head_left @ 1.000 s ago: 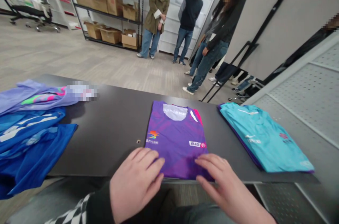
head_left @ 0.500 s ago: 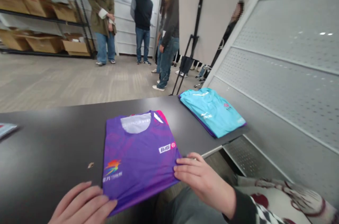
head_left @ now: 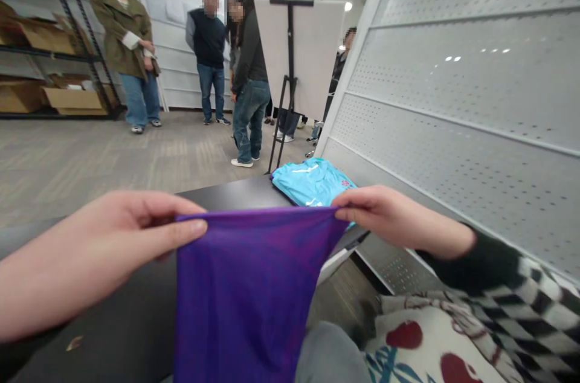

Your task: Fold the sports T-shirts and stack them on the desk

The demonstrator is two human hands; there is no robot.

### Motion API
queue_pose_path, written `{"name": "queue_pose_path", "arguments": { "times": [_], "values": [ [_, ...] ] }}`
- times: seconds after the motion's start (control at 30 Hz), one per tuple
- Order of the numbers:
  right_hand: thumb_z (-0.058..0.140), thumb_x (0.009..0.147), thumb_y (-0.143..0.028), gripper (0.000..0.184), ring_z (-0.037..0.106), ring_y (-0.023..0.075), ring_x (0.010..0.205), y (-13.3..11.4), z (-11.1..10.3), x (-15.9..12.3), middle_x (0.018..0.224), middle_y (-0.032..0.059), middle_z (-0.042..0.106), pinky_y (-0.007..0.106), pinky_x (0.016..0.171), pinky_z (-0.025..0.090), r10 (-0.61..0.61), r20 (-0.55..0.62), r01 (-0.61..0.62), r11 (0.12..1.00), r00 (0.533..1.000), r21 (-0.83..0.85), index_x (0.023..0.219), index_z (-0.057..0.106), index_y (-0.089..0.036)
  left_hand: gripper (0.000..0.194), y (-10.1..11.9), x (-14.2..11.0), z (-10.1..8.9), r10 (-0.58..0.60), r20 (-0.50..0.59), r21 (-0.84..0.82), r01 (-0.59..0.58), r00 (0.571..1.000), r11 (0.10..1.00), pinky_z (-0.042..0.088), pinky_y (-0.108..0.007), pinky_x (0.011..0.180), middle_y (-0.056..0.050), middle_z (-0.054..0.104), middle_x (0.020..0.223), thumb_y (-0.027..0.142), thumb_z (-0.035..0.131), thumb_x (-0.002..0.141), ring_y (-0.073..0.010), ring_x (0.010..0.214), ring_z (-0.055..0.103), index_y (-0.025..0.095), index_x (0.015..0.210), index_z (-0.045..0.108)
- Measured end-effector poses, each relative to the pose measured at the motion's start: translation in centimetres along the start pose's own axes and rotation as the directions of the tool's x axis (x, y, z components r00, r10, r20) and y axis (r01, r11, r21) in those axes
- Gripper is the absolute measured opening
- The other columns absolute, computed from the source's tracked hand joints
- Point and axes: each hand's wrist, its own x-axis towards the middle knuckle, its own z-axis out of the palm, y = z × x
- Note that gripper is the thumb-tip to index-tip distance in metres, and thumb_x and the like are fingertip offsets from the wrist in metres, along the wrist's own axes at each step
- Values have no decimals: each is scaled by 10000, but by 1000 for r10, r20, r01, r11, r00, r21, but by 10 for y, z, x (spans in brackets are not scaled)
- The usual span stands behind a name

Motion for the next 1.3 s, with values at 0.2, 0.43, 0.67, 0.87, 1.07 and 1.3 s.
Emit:
{"name": "queue_pose_path", "arguments": {
  "times": [0.2, 0.43, 0.67, 0.87, 1.07, 1.3],
  "values": [
    [626, 1119, -367, 292, 532, 71, 573, 29, -97, 92, 651, -101, 651, 220, 603, 402, 74, -180, -72, 997, 981, 14, 1243, 780, -152, 292, 104, 124, -1, 246, -188, -40, -258, 951, 965, 429, -263, 548, -4, 711, 685, 462, 844, 874, -143, 588, 569, 187, 969, 864],
    [701, 1086, -322, 185, 689, 137, 803, 85, -193, 140, 851, -55, 806, 284, 740, 517, 131, -442, -103, 991, 887, 88, 1196, 791, -204, 184, 179, 202, 55, 422, -331, -44, -461, 844, 887, 537, -318, 636, -37, 775, 739, 291, 780, 963, -166, 590, 663, 166, 1043, 889],
    [693, 1013, -355, 241, 738, 232, 974, 217, -109, 52, 1060, 27, 876, 413, 993, 576, 266, -423, -327, 942, 867, -78, 1152, 853, -240, 260, 95, 187, 229, 556, -85, 200, -532, 827, 823, 597, -361, 1029, -78, 863, 1141, 287, 674, 1044, -253, 1092, 793, 258, 1191, 887],
    [634, 987, -392, 331, 775, 314, 1260, 306, 33, -48, 1320, 112, 839, 484, 1194, 564, 288, -354, -324, 945, 890, -45, 1123, 887, -227, 284, 29, 134, 335, 466, 274, 400, -540, 841, 740, 588, -393, 888, -110, 765, 1183, 263, 558, 1115, -273, 1071, 742, 264, 1175, 835],
    [522, 1067, -406, 398, 754, 307, 1325, 325, 64, -65, 1388, 134, 808, 491, 1238, 543, 250, -501, -350, 930, 829, -114, 1207, 846, -222, 225, 40, 121, 342, 580, 285, 426, -643, 763, 636, 565, -412, 866, -110, 710, 1063, 238, 558, 1102, -282, 1034, 671, 226, 1152, 777],
    [556, 1006, -309, 371, 741, 317, 1328, 319, 48, -74, 1440, 166, 772, 492, 1221, 554, 221, -421, -356, 893, 880, -275, 1247, 817, -202, 219, 36, 119, 354, 634, 368, 345, -733, 680, 586, 602, -403, 806, -95, 738, 1108, 341, 598, 1091, -272, 1038, 693, 226, 1190, 756]
  ]
}}
